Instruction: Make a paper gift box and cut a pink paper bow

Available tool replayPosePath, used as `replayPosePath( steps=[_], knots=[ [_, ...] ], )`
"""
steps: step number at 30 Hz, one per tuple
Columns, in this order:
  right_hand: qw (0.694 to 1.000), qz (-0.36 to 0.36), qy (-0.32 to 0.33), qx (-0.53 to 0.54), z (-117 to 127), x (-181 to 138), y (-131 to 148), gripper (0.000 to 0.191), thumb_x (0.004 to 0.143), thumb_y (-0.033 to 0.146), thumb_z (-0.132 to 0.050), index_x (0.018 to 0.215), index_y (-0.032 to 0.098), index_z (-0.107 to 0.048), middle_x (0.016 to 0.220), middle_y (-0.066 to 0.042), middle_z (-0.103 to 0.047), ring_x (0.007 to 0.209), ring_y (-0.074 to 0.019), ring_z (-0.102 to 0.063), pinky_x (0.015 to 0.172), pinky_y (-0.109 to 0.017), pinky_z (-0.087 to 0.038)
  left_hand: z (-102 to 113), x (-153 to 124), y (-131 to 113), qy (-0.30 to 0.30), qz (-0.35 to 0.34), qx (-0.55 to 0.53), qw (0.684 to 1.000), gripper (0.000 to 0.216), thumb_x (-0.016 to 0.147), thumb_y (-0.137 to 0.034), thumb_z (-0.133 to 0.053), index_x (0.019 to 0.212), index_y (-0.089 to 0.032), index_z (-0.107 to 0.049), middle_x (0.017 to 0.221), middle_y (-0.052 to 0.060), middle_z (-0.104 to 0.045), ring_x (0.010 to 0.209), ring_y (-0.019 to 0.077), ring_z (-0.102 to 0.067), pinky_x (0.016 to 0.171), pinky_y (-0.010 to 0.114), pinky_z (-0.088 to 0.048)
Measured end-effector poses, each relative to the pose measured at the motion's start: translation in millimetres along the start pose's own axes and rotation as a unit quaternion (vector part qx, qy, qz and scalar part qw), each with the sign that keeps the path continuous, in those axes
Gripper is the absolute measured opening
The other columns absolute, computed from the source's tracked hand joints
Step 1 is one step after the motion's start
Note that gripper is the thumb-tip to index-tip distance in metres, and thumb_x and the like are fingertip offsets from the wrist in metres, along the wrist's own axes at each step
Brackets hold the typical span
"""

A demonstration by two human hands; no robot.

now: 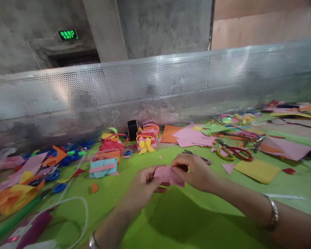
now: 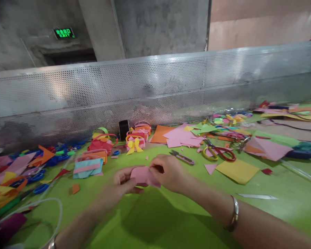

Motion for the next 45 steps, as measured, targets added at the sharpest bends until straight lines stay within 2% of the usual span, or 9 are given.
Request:
replayPosePath(
  steps=[4,12,16,19,21,24,29,39,45],
  knots=[
    [1.000,-0.003,0.020,0.024,-3,1,-1,0.010,0.073,0.022,-0.057,0.070,0.017,-0.064,0.066,0.000,-0.059,0.058,-0.0111,-0.050,0.053,-0.021,-0.035,3,1,1,-0.016,0.003,-0.008,1.000,0.017,0.069,-0.017,-0.063,0.084,-0.011,-0.067,0.084,0.009,-0.071,0.078,0.0202,-0.066,0.073,0.033,-0.052],
    [0.998,-0.051,0.028,0.039,-5,1,-9,0.011,0.071,0.025,-0.062,0.074,0.015,-0.065,0.065,0.000,-0.059,0.058,-0.0121,-0.048,0.052,-0.022,-0.035,10,-2,7,-0.026,0.035,-0.066,0.997,0.021,0.067,-0.016,-0.064,0.087,-0.011,-0.067,0.085,0.010,-0.071,0.078,0.0199,-0.066,0.072,0.032,-0.052],
    [0.998,-0.047,0.033,0.031,-9,1,-8,0.006,0.070,0.021,-0.063,0.072,0.016,-0.066,0.062,0.002,-0.057,0.056,-0.0107,-0.046,0.051,-0.021,-0.033,13,-2,0,-0.053,0.014,0.008,0.998,0.027,0.061,-0.019,-0.070,0.088,-0.014,-0.069,0.082,0.006,-0.071,0.070,0.0162,-0.064,0.064,0.026,-0.049],
    [1.000,-0.013,0.011,0.023,-7,1,-2,0.006,0.072,0.020,-0.064,0.069,0.015,-0.066,0.063,0.001,-0.058,0.056,-0.0105,-0.049,0.052,-0.022,-0.034,18,0,-10,-0.089,-0.025,0.112,0.989,0.016,0.062,-0.019,-0.069,0.077,-0.016,-0.073,0.059,0.000,-0.067,0.053,0.0106,-0.055,0.051,0.021,-0.041],
    [1.000,0.012,0.007,0.027,-6,1,1,0.007,0.074,0.020,-0.064,0.070,0.016,-0.067,0.065,0.000,-0.059,0.058,-0.0108,-0.051,0.054,-0.022,-0.035,23,-1,-14,-0.121,-0.036,0.161,0.979,0.011,0.063,-0.018,-0.067,0.071,-0.018,-0.074,0.053,-0.001,-0.066,0.048,0.0103,-0.053,0.047,0.020,-0.038],
    [0.999,0.035,0.005,0.040,-4,1,3,0.007,0.074,0.023,-0.066,0.073,0.017,-0.068,0.069,-0.001,-0.062,0.063,-0.0122,-0.055,0.057,-0.022,-0.038,31,-6,-20,-0.172,-0.051,0.182,0.967,0.010,0.062,-0.018,-0.068,0.069,-0.022,-0.074,0.064,0.001,-0.072,0.056,0.0138,-0.060,0.052,0.022,-0.043],
    [0.998,0.059,-0.003,0.001,-2,1,0,0.005,0.074,0.024,-0.066,0.074,0.020,-0.068,0.075,-0.002,-0.065,0.068,-0.0142,-0.058,0.061,-0.024,-0.041,36,-12,-31,-0.205,-0.082,0.199,0.955,0.010,0.062,-0.019,-0.068,0.069,-0.023,-0.074,0.072,0.002,-0.073,0.063,0.0169,-0.065,0.060,0.026,-0.050],
    [0.999,0.027,-0.030,0.000,-1,2,-4,0.006,0.071,0.018,-0.067,0.065,0.018,-0.066,0.065,0.000,-0.063,0.061,-0.0129,-0.057,0.056,-0.022,-0.040,35,-15,-34,-0.208,-0.108,0.215,0.948,0.012,0.064,-0.018,-0.066,0.070,-0.025,-0.073,0.075,0.002,-0.074,0.065,0.0160,-0.066,0.063,0.027,-0.053],
    [0.998,0.045,-0.045,0.001,-1,0,0,0.008,0.069,0.016,-0.068,0.062,0.018,-0.065,0.063,0.000,-0.061,0.060,-0.0125,-0.055,0.056,-0.023,-0.039,35,-15,-38,-0.202,-0.139,0.204,0.948,0.012,0.065,-0.018,-0.066,0.070,-0.024,-0.074,0.076,0.001,-0.074,0.068,0.0153,-0.067,0.066,0.025,-0.053]
  ],
)
Point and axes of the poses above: each hand's wrist, its own x-axis towards the middle knuckle, its own z-axis out of the back of the hand, y = z × x, the point moved 10 cm from there along x, towards the middle knuckle
